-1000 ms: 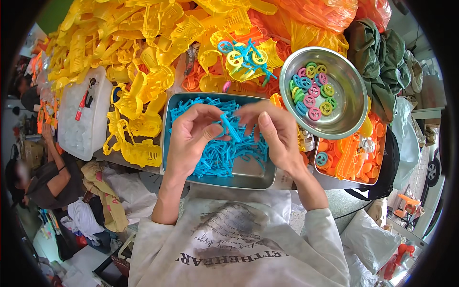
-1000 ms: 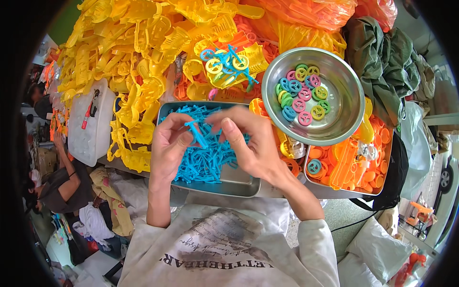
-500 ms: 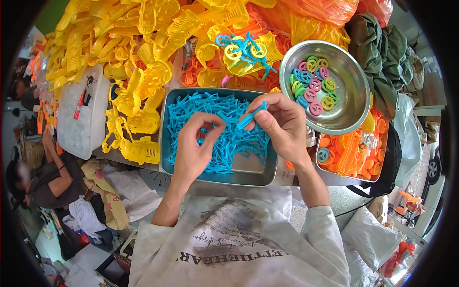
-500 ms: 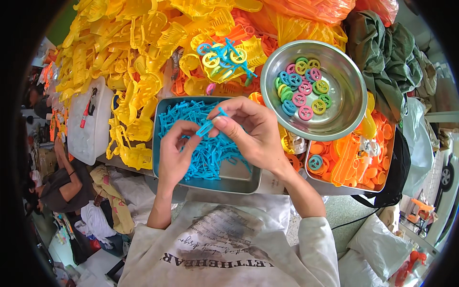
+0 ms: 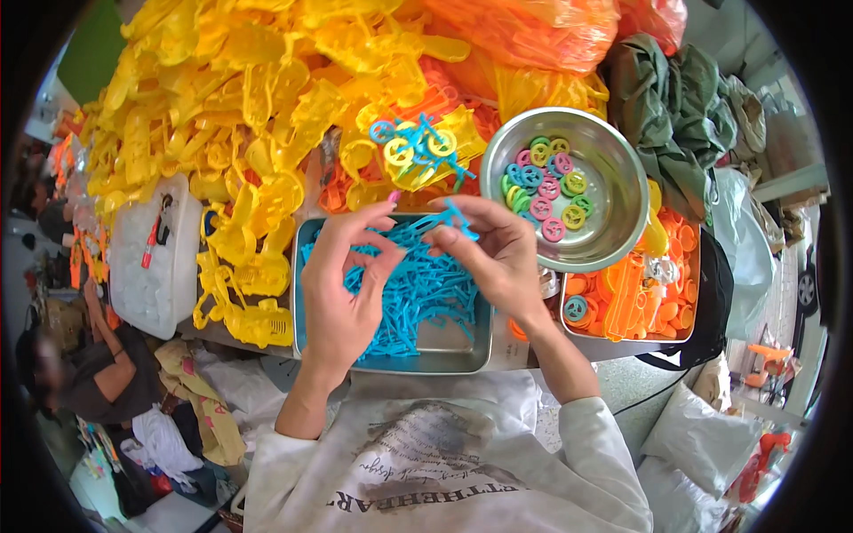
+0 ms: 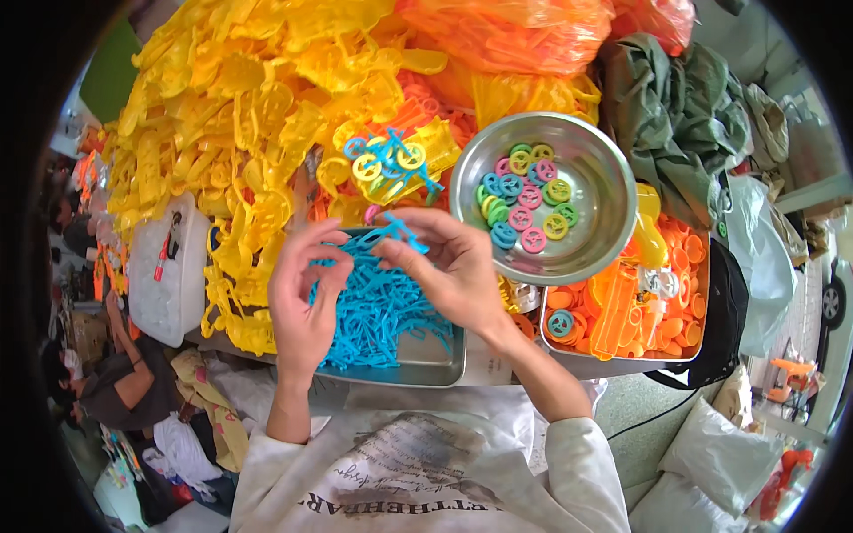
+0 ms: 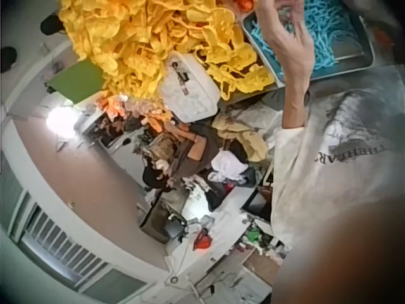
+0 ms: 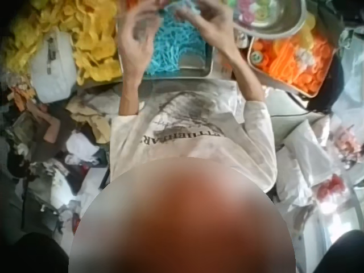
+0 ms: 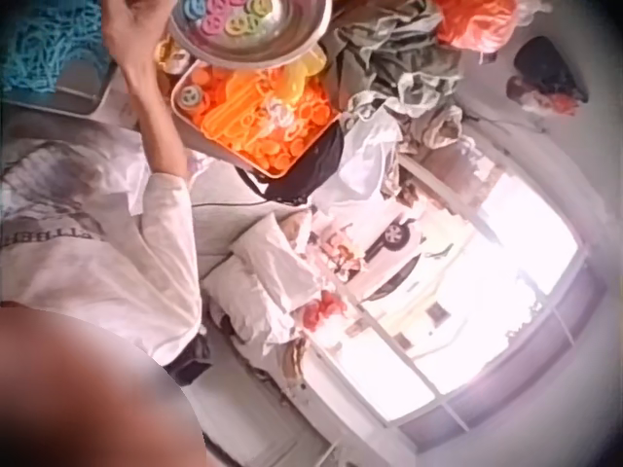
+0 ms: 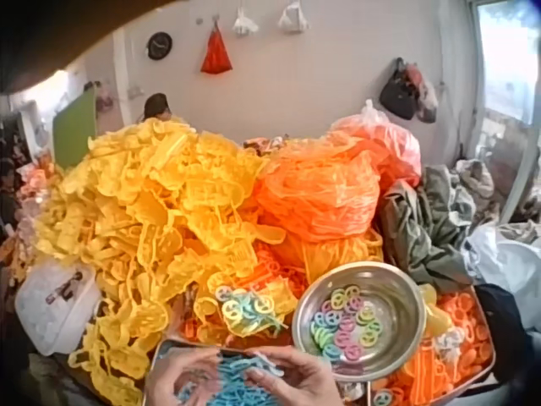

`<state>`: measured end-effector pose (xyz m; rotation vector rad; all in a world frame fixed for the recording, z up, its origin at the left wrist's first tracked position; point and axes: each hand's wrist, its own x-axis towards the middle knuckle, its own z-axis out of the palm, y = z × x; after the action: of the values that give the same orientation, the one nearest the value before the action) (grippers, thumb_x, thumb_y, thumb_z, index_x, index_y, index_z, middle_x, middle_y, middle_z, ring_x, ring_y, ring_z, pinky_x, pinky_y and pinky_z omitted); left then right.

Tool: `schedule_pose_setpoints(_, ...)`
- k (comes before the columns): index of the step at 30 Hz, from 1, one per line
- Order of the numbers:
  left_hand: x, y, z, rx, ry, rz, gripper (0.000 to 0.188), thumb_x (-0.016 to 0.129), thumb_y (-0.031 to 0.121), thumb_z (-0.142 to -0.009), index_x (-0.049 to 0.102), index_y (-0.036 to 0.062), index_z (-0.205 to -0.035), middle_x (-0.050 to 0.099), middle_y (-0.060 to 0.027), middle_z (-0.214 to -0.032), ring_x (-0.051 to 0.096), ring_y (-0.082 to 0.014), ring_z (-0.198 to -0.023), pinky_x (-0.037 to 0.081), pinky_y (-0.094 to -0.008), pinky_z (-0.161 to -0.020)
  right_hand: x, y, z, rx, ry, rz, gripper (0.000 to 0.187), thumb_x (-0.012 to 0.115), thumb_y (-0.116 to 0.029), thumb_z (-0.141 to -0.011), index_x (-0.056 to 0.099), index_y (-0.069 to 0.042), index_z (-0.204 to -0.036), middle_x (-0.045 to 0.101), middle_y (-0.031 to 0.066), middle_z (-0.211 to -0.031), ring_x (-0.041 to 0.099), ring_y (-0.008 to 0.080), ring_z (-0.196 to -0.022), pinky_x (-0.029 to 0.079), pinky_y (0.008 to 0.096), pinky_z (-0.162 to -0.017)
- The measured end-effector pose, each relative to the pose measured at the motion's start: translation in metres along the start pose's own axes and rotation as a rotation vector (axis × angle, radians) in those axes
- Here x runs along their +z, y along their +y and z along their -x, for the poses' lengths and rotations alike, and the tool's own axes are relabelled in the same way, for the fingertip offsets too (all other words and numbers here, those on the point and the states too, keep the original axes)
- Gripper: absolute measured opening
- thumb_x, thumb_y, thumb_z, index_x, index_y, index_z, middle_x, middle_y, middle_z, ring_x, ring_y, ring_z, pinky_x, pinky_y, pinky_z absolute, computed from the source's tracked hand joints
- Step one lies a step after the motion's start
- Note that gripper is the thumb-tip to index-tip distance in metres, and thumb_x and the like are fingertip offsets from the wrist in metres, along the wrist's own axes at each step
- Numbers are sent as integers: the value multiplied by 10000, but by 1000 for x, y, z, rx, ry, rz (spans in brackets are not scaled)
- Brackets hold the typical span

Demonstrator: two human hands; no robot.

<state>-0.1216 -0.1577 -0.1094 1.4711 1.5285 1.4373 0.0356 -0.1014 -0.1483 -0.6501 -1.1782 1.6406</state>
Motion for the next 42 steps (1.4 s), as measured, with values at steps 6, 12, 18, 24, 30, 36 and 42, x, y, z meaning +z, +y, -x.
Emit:
schedule_pose_setpoints(6,4,-13,3,15,-33,62,209,644,-105,-828,629,-40,-1025,637,-99,-971,658,-151,-800,554,-261,-691,4,4,-1,-94,-59,37,289,679,-66,-884,621,64,-1136,688,116,-977,675,136,-851,560,257,-733)
schedule_pose_setpoints(12,-2,-14,-13,-452,-218,631,244,711,144,-866,609,1,-1035,649,-75,-923,652,-136,-762,566,-259,-684,-12,-19,-3,-320,-90,352,214,706,-49,-820,695,2,-1028,685,124,-856,642,217,-753,488,311,-660)
schedule_pose_setpoints(18,39,7,-51,-362,-402,359,200,628,119,-926,610,-1,-1084,647,-44,-910,618,-104,-799,509,-255,-699,-34,-46,12,-443,81,433,159,708,-41,-812,710,2,-965,669,97,-804,624,210,-733,488,303,-648)
schedule_pose_setpoints(24,137,-29,-98,665,-518,-411,239,669,41,-766,665,40,-1005,595,-117,-951,585,-270,-894,500,-350,-754,-62,-103,12,-507,332,410,164,695,-67,-855,687,40,-979,658,121,-942,613,147,-822,508,261,-695)
schedule_pose_setpoints(30,161,-38,-104,382,-693,-692,258,646,19,-736,647,47,-992,587,-118,-969,567,-303,-951,503,-388,-817,-63,-129,-3,-410,393,403,183,661,-109,-908,682,49,-1000,684,87,-957,627,95,-764,473,212,-646)
schedule_pose_setpoints(36,155,-44,-98,632,-587,-754,172,557,50,-820,651,62,-964,584,-95,-984,558,-280,-972,505,-382,-823,-45,-120,-17,-333,451,287,179,645,-89,-914,681,56,-1013,695,64,-874,588,61,-690,434,196,-595)
schedule_pose_setpoints(42,153,-48,-119,636,-613,-790,164,691,60,-718,652,59,-877,613,-102,-916,556,-294,-959,491,-383,-850,-34,-127,-21,-448,550,356,237,660,-172,-919,692,41,-1017,651,23,-740,528,39,-630,375,161,-575)
